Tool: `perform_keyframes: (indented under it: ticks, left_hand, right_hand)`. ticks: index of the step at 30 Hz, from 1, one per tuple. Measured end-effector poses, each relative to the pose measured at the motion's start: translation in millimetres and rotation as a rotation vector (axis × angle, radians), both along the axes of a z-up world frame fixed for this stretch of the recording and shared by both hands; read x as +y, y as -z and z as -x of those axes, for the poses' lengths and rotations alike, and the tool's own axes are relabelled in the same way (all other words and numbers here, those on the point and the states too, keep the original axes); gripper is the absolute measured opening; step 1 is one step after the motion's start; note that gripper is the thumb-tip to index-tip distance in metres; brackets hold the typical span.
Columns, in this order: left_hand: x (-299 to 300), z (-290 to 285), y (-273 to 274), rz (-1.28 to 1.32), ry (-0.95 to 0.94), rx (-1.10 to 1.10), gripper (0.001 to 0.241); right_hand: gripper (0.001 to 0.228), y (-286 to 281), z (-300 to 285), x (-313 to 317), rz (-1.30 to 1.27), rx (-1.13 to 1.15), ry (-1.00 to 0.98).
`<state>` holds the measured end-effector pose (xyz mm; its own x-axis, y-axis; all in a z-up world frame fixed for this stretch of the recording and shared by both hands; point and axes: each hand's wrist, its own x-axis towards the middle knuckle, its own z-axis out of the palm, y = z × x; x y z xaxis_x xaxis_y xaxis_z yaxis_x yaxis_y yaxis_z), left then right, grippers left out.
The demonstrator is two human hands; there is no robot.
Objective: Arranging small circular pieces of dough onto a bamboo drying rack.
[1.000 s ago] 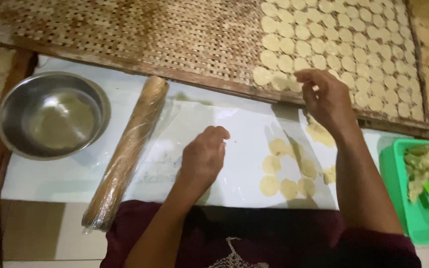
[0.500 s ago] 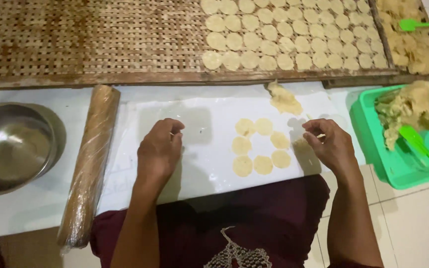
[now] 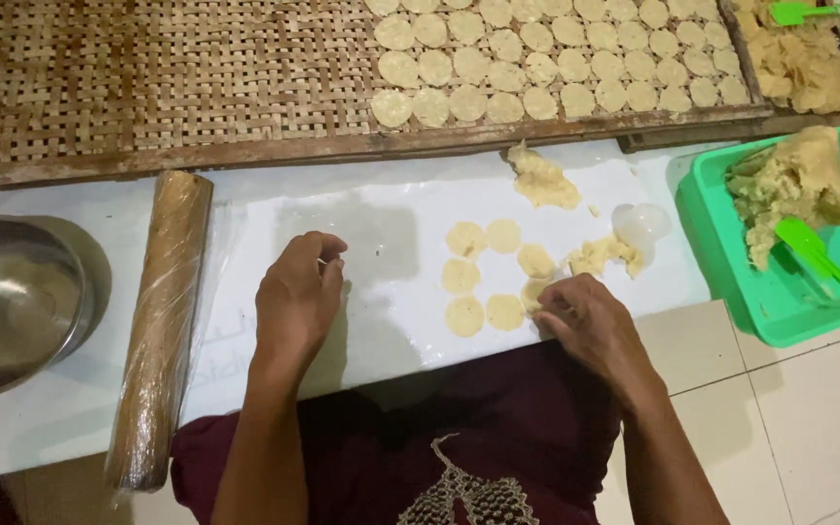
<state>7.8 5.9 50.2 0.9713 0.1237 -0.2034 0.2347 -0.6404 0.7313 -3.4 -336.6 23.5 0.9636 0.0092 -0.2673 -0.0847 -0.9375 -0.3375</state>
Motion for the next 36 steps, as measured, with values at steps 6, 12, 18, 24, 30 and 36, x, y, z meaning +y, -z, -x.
perform_keyframes:
  ticks: [6,12,18,24,30,36]
  left_hand:
    - [5.1,-0.4,11.2,-0.014,0.038,-0.055,0.023]
    - [3.1,0.8,3.0,-0.011,0.038,-0.034,0.025]
    - [7.2,-2.5,10.0,0.024,0.046,-0.011,0.025]
    - [5.4,-2.6,9.8,0.035,0.049,-0.002,0.026]
    - [8.8,-0.4,10.8,0.048,0.056,-0.06,0.026]
    - [7.1,-4.5,6.5,0.022,0.037,0.016,0.027]
  right_hand:
    - [0.031,21.7,5.2,-1.6,0.123,-0.08,-0.082]
    - [0.043,28.7,7.1,-4.6,0.111,-0.465,-0.298]
    - [0.04,16.6,8.5,-7.3,-0.166,-0.264,-0.096]
    - [0.048,25.4,7.0,-10.2,-0.061,-0.24,-0.224]
    - [0.038,8.9,6.7,1.8,0.02,-0.257,-0.214]
    - [0.039,20.2,-8.4,-20.8,-0.337,-0.172,0.053]
